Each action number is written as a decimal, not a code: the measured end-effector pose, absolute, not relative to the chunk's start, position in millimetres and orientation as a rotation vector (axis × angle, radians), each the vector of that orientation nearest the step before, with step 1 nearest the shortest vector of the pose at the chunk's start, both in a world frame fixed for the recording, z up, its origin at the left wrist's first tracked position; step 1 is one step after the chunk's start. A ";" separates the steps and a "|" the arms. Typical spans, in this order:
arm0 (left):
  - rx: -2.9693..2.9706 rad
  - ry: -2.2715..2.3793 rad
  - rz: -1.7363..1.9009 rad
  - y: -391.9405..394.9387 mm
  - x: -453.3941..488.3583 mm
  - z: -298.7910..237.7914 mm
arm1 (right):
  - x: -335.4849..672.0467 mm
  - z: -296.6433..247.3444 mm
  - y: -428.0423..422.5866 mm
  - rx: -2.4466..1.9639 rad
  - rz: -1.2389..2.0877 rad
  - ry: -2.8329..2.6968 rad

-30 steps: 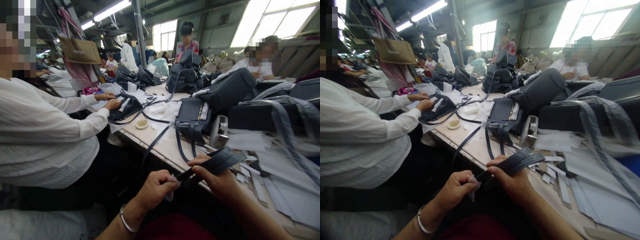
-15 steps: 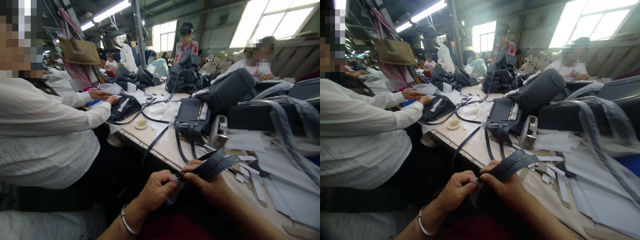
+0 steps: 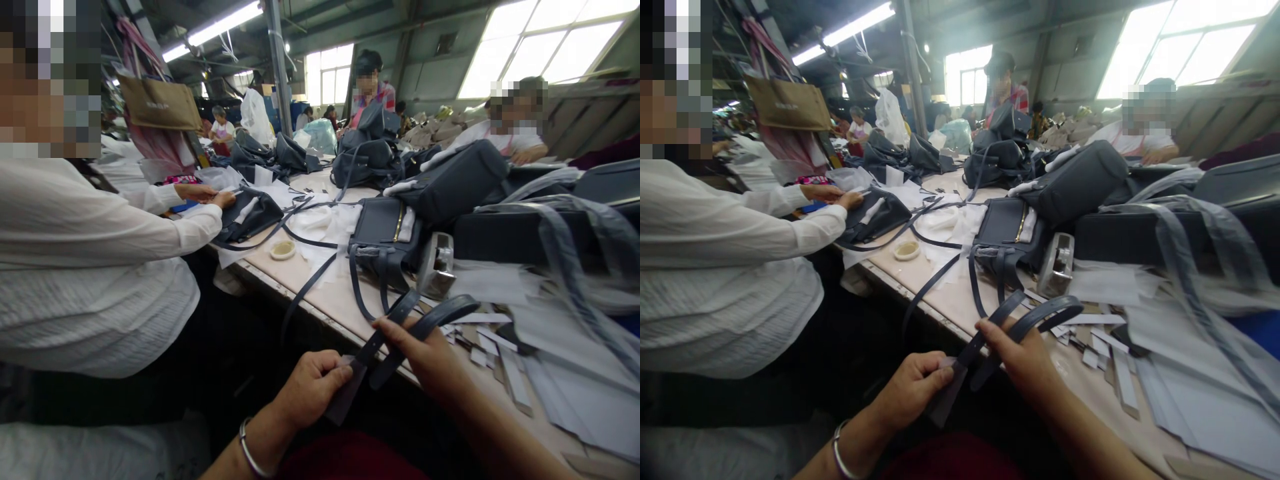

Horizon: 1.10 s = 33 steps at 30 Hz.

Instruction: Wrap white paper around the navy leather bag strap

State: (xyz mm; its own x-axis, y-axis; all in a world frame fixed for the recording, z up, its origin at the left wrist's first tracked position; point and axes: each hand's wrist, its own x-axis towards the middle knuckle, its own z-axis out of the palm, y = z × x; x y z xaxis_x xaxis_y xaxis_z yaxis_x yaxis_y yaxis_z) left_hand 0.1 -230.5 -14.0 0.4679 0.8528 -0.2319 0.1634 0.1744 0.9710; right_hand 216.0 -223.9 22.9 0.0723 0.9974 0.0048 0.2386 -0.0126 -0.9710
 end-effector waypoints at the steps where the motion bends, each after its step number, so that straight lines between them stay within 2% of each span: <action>1: 1.306 0.989 0.627 -231.0 2.2 -13.7 | 207.6 17.7 -230.5 -1.412 1.049 -1.419; 4: 1.262 0.992 0.643 -232.7 5.3 -14.1 | 188.8 3.9 -247.7 -1.321 1.125 -1.575; 10: 1.302 1.023 0.642 -233.8 0.4 -20.3 | 205.4 19.7 -233.0 -1.456 1.282 -1.187; 13: 1.266 1.012 0.664 -233.1 3.2 -20.5 | 202.6 23.5 -229.4 -1.465 1.216 -1.311; 20: 1.166 1.055 0.797 -225.3 0.8 -16.2 | 197.1 2.8 -245.6 -1.358 1.302 -1.400; 26: 1.244 0.940 0.887 -211.1 9.0 -12.6 | 202.0 16.8 -252.9 -1.293 1.445 -1.754; 33: 1.431 1.112 0.959 -213.7 -2.4 -9.3 | 198.6 23.9 -244.5 -1.462 1.432 -1.614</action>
State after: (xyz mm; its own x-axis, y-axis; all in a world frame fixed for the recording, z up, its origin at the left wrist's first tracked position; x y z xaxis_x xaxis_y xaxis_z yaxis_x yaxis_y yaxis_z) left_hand -2.4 -213.7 -9.3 0.2502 0.9682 -0.0041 0.1377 -0.0314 0.9900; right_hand 198.6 -244.5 23.9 -0.2750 0.9263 -0.2576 0.3658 -0.1469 -0.9190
